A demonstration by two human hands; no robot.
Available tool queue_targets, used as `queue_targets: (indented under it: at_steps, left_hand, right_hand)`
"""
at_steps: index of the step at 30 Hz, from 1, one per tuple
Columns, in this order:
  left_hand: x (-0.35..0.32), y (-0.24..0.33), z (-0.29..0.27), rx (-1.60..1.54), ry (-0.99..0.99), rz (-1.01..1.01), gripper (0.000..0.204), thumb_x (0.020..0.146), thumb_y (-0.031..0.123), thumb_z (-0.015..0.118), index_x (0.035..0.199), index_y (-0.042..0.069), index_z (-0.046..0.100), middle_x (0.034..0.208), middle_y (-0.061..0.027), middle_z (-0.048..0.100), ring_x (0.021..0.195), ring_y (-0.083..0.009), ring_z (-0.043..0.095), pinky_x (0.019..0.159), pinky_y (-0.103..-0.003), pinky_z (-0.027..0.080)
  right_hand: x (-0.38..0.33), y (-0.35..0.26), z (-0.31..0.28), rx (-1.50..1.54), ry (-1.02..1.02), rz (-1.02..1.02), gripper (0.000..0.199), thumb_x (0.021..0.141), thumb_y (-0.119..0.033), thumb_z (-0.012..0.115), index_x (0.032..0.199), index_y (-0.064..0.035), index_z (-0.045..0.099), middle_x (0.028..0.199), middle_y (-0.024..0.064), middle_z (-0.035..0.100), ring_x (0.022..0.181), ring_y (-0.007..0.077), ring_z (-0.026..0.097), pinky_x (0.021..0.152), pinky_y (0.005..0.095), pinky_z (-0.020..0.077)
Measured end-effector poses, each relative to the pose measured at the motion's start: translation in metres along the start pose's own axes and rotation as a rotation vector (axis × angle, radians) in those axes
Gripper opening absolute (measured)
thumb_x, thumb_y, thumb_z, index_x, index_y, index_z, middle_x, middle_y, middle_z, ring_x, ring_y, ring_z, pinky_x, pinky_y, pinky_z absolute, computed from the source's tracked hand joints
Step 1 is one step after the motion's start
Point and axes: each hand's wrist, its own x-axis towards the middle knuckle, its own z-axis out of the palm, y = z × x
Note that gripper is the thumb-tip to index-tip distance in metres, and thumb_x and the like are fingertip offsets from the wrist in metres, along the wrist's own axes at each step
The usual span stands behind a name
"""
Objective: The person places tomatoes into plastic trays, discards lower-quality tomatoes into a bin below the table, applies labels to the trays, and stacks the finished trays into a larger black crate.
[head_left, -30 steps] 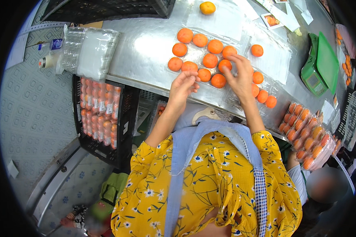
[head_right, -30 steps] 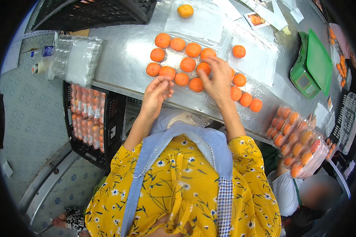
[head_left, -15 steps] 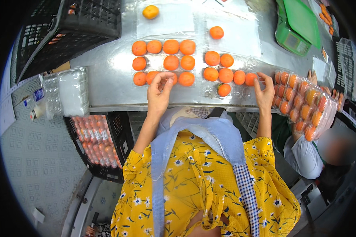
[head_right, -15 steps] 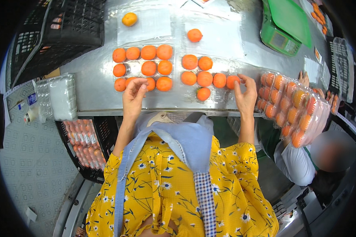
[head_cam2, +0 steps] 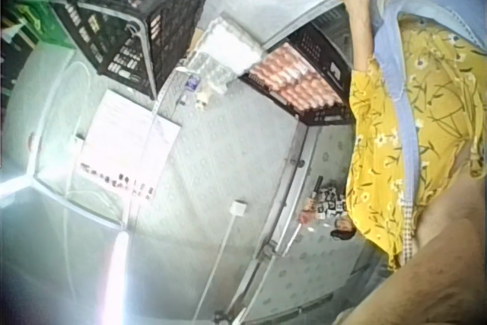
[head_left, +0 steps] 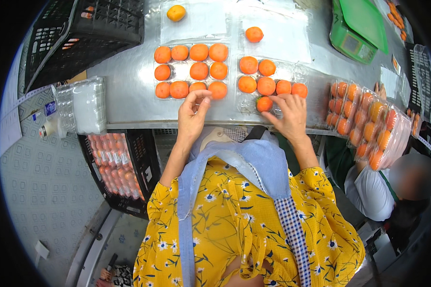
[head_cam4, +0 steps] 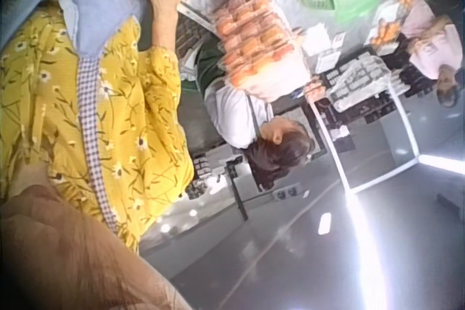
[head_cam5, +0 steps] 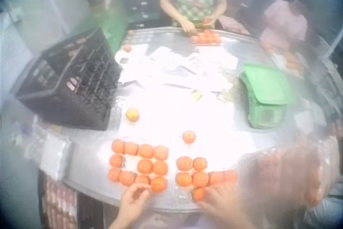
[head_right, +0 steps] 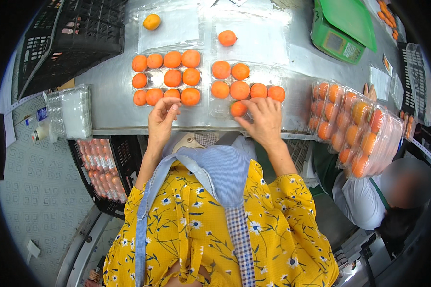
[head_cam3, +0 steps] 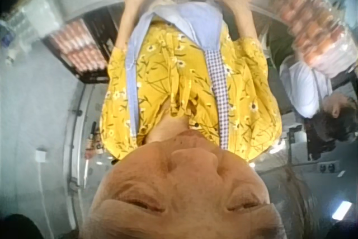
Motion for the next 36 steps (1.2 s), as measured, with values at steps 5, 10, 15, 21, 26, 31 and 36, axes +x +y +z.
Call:
queue_targets:
  at_steps: [5, 10, 15, 21, 26, 31, 36]
  left_hand:
    - [-0.015, -0.003, 0.005, -0.026, 0.049, -0.019, 0.014, 0.086, 0.010, 0.053, 0.099, 0.004, 0.056, 0.090, -0.0004, 0.058, 0.076, -0.0064, 0.050, 0.067, -0.020, 0.040]
    - [-0.024, -0.008, 0.015, -0.003, 0.065, -0.001, 0.015, 0.087, 0.012, 0.052, 0.100, 0.004, 0.055, 0.091, -0.0015, 0.058, 0.076, -0.0075, 0.052, 0.066, -0.021, 0.041]
    - [-0.022, -0.011, 0.030, -0.018, 0.058, -0.016, 0.015, 0.086, 0.009, 0.052, 0.099, 0.002, 0.055, 0.093, -0.0028, 0.057, 0.083, -0.0085, 0.052, 0.072, -0.022, 0.043]
    - [-0.032, -0.038, 0.022, -0.074, 0.177, 0.107, 0.014, 0.085, 0.009, 0.052, 0.097, 0.003, 0.056, 0.095, -0.0037, 0.056, 0.087, -0.0141, 0.054, 0.081, -0.026, 0.043]
    - [-0.037, -0.015, 0.042, -0.175, 0.087, 0.264, 0.027, 0.081, 0.016, 0.061, 0.104, 0.005, 0.051, 0.095, -0.0060, 0.056, 0.080, -0.0128, 0.054, 0.068, -0.029, 0.046]
    - [-0.045, -0.027, 0.067, -0.206, 0.042, 0.149, 0.040, 0.080, 0.025, 0.061, 0.108, 0.002, 0.046, 0.105, -0.0131, 0.053, 0.092, -0.0197, 0.054, 0.079, -0.031, 0.043]
    - [-0.048, -0.033, 0.066, -0.254, 0.170, 0.030, 0.044, 0.080, 0.032, 0.059, 0.111, 0.005, 0.044, 0.099, -0.0154, 0.057, 0.091, -0.0239, 0.056, 0.078, -0.033, 0.044]
  right_hand:
    - [-0.006, -0.011, 0.017, -0.067, 0.009, -0.011, 0.044, 0.057, -0.023, 0.075, 0.096, -0.0111, 0.059, 0.090, 0.0027, 0.052, 0.085, 0.0210, 0.048, 0.076, 0.0343, 0.0339]
    - [-0.004, -0.006, 0.018, -0.048, 0.027, -0.081, 0.043, 0.058, -0.022, 0.074, 0.095, -0.0091, 0.056, 0.093, 0.0037, 0.053, 0.085, 0.0213, 0.048, 0.076, 0.0353, 0.0340]
    - [0.001, 0.004, 0.018, -0.005, -0.024, -0.133, 0.044, 0.059, -0.020, 0.073, 0.096, -0.0080, 0.053, 0.093, 0.0063, 0.054, 0.085, 0.0234, 0.048, 0.076, 0.0357, 0.0345]
    - [0.023, -0.018, 0.023, 0.098, -0.042, -0.192, 0.048, 0.058, -0.019, 0.074, 0.100, -0.0067, 0.055, 0.090, 0.0111, 0.056, 0.085, 0.0291, 0.053, 0.075, 0.0381, 0.0397]
    - [0.001, -0.021, 0.034, 0.482, -0.108, -0.074, 0.055, 0.059, -0.004, 0.072, 0.109, -0.0013, 0.049, 0.100, 0.0120, 0.052, 0.093, 0.0248, 0.051, 0.082, 0.0345, 0.0409]
    - [0.013, -0.040, 0.049, 0.736, -0.249, -0.115, 0.053, 0.064, -0.002, 0.066, 0.113, 0.0002, 0.046, 0.107, 0.0135, 0.049, 0.102, 0.0241, 0.048, 0.089, 0.0339, 0.0384]
    - [0.034, -0.041, 0.067, 0.725, -0.352, -0.298, 0.052, 0.067, 0.001, 0.065, 0.115, 0.0004, 0.046, 0.109, 0.0123, 0.052, 0.104, 0.0232, 0.049, 0.093, 0.0333, 0.0367]
